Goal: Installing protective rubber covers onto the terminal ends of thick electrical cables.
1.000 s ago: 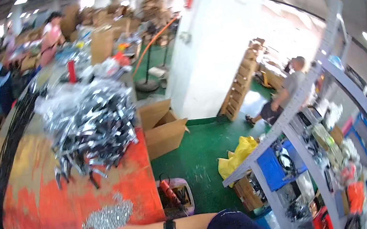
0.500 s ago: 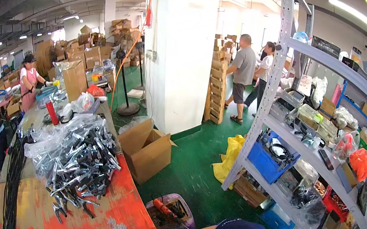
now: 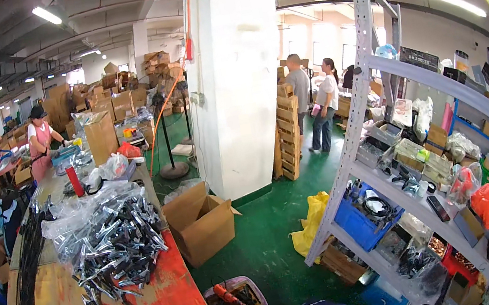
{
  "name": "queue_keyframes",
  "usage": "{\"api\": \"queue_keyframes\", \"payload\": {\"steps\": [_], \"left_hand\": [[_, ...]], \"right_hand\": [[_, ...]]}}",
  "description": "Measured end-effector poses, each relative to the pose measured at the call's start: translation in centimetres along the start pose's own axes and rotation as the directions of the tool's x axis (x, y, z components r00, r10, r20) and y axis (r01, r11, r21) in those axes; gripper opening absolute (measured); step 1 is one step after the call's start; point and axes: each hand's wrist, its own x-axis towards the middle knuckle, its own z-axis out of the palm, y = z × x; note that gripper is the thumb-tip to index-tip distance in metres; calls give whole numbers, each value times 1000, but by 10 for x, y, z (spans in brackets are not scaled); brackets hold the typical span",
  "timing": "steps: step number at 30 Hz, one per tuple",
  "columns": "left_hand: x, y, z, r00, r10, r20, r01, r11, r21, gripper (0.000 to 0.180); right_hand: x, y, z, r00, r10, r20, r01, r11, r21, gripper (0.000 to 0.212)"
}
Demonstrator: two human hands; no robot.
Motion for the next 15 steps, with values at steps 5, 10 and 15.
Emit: {"api": "queue_keyframes", "payload": {"steps": [5, 10, 15], "left_hand": [[-14, -8, -12, 998, -16, -53, 15, 1000, -26, 49], [-54, -41, -41, 971, -77, -225, 55, 993, -101, 50], [-60, -100, -65, 902, -59, -427, 8, 993, -121, 42]], "right_hand": [[-11, -8, 18, 997, 61, 57, -66, 994, 91, 18], [-5, -4, 12, 987, 86, 138, -105, 985, 139, 27], [-2, -14, 8, 954, 286, -90, -224, 878, 422, 20]]}}
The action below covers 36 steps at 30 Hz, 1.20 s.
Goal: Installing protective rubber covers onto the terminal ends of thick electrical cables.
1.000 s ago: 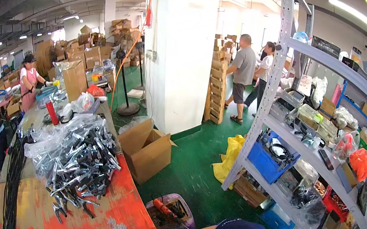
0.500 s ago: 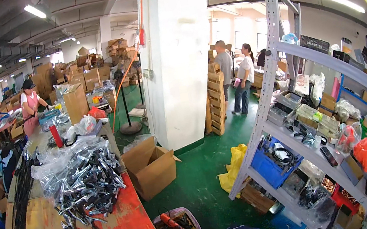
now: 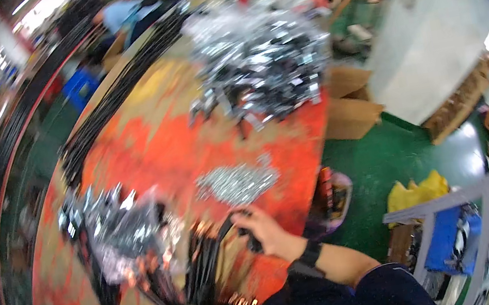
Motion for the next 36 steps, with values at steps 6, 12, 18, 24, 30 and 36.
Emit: {"api": "queue_keyframes", "payload": {"steps": [6, 12, 18, 24, 30, 36], "left_hand": [[2, 3, 1, 998, 65, -20, -65, 998, -20, 22], [-1, 6, -1, 997, 76, -19, -76, 997, -10, 20], [-2, 3, -4, 995, 104, -2, -104, 990, 92, 21], [2, -2, -1, 995, 103, -2, -102, 984, 146, 22], [7, -12, -4, 991, 133, 29, -136, 970, 200, 29], [20, 7, 3, 995, 90, -34, -90, 996, -3, 21]], "right_hand": [[11, 6, 16, 988, 35, 148, -71, 967, 243, 25], [9, 12, 32, 984, 63, 165, -99, 971, 218, 25], [1, 3, 43, 985, 23, 174, -49, 988, 148, 21], [2, -2, 47, 980, -143, 139, 174, 953, -247, 26], [10, 26, 52, 855, -235, 462, 483, 685, -546, 33], [25, 139, 53, 795, 134, 592, 492, 428, -758, 40]]}}
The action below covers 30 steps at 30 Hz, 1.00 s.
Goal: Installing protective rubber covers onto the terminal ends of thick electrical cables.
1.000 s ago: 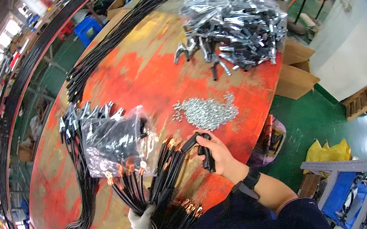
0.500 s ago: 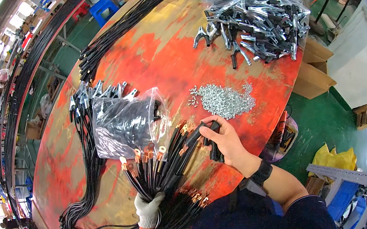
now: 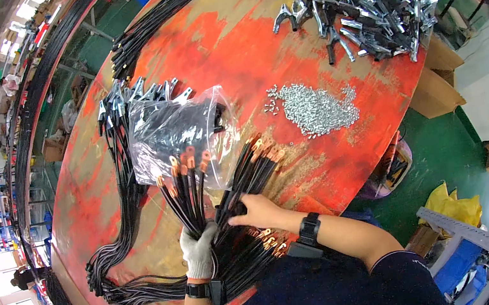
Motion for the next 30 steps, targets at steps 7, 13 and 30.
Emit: {"api": "queue_keyframes", "payload": {"steps": [7, 13, 30], "left_hand": [[4, 7, -19, 979, -171, 112, 186, 973, -140, 25], [-3, 9, -18, 971, -171, 166, 200, 964, -173, 25], [-8, 10, -14, 952, -185, 242, 201, 979, -42, 23]], "right_hand": [[5, -20, -69, 952, 259, 165, -294, 926, 238, 33], [8, -43, -117, 982, 188, -34, -78, 558, 826, 23], [14, -51, -106, 953, 265, -147, 103, 174, 979, 34]]}}
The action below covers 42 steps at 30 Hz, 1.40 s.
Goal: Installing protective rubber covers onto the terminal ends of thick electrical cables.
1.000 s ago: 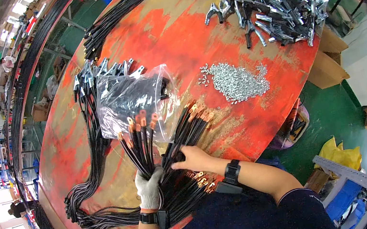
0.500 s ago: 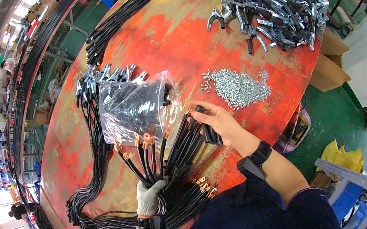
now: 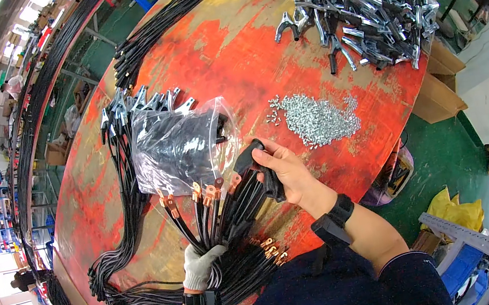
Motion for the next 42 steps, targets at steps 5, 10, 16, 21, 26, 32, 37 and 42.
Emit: {"api": "queue_keyframes", "payload": {"steps": [5, 10, 16, 21, 26, 32, 37, 42], "left_hand": [[2, 0, -3, 999, -40, 1, 40, 996, 76, 22], [2, -6, -4, 999, -43, 12, 41, 991, 124, 22], [3, 0, -2, 999, -41, 33, 39, 998, 42, 24], [1, 3, -1, 997, -63, 33, 61, 996, 67, 26], [-1, -1, 0, 999, -40, -18, 41, 998, 58, 25], [9, 3, 9, 994, 13, -105, -23, 996, -89, 24], [12, -3, 1, 993, -1, -121, -15, 991, -136, 22], [6, 0, 2, 996, -2, -87, -6, 995, -95, 20]], "right_hand": [[-10, -23, 7, 955, -94, 281, 225, 845, -485, 35], [-10, -17, 9, 941, -106, 322, 272, 803, -530, 33], [-17, -10, 21, 959, -65, 277, 192, 866, -461, 29], [-14, 6, 13, 969, 0, 248, 106, 904, -414, 27], [-23, 26, 29, 963, -45, 265, 250, 505, -826, 26], [-14, 109, -19, 800, 575, 170, 324, -176, -929, 47], [-3, 55, -12, 892, 329, 309, 219, 282, -934, 36], [21, 1, -8, 985, -68, 158, 85, 991, -105, 39]]}}
